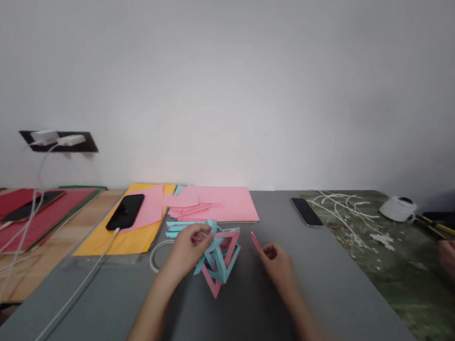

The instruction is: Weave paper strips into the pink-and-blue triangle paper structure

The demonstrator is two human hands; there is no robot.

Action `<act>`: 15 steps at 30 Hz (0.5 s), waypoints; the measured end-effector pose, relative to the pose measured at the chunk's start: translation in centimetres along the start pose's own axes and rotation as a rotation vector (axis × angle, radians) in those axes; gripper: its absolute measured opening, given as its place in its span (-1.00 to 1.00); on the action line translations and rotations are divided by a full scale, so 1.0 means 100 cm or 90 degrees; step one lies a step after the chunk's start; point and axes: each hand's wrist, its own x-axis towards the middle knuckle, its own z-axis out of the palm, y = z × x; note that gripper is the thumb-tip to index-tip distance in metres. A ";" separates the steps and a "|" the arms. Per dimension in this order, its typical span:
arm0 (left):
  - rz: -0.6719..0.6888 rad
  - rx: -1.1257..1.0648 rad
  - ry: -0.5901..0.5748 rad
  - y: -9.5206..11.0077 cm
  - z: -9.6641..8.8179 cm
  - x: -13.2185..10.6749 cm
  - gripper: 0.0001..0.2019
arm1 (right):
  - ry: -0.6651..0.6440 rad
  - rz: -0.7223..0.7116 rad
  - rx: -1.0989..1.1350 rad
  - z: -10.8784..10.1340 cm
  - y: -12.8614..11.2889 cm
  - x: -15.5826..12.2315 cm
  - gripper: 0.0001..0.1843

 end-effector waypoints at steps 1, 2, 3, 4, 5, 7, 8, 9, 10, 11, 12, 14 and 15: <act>-0.007 -0.004 0.001 0.000 0.000 -0.001 -0.79 | -0.005 0.014 0.064 -0.001 -0.006 0.001 -0.74; -0.014 -0.010 -0.001 0.000 0.001 -0.002 -0.79 | -0.018 0.026 0.141 -0.003 -0.013 0.003 -0.72; -0.021 -0.021 -0.004 0.000 0.002 -0.002 -0.79 | -0.035 0.037 0.212 -0.004 -0.021 0.004 -0.70; -0.026 -0.033 -0.007 0.000 0.003 -0.003 -0.79 | -0.053 0.049 0.273 -0.006 -0.029 0.005 -0.68; -0.028 -0.045 -0.008 0.000 0.003 -0.004 -0.79 | -0.061 0.058 0.319 -0.007 -0.038 0.005 -0.67; -0.023 -0.058 -0.002 -0.001 0.005 -0.005 -0.80 | -0.054 0.047 0.390 -0.011 -0.056 0.004 -0.65; -0.018 -0.059 -0.001 -0.002 0.005 -0.006 -0.80 | -0.056 0.032 0.423 -0.013 -0.066 0.003 -0.62; -0.013 -0.059 -0.006 -0.002 0.005 -0.006 -0.80 | -0.043 0.021 0.457 -0.015 -0.077 0.002 -0.55; -0.007 -0.060 -0.019 -0.001 0.004 -0.007 -0.80 | -0.050 0.009 0.484 -0.017 -0.087 0.001 -0.49; -0.002 -0.062 -0.040 0.000 0.004 -0.007 -0.80 | -0.069 0.001 0.499 -0.020 -0.097 -0.001 -0.48; 0.004 -0.063 -0.067 0.001 0.003 -0.007 -0.79 | -0.089 -0.002 0.503 -0.023 -0.107 -0.003 -0.51; 0.020 -0.067 -0.124 0.005 0.000 -0.007 -0.79 | -0.121 -0.018 0.494 -0.028 -0.125 -0.008 -0.60; 0.029 -0.072 -0.150 0.006 0.000 -0.007 -0.79 | -0.130 -0.024 0.482 -0.030 -0.133 -0.010 -0.63</act>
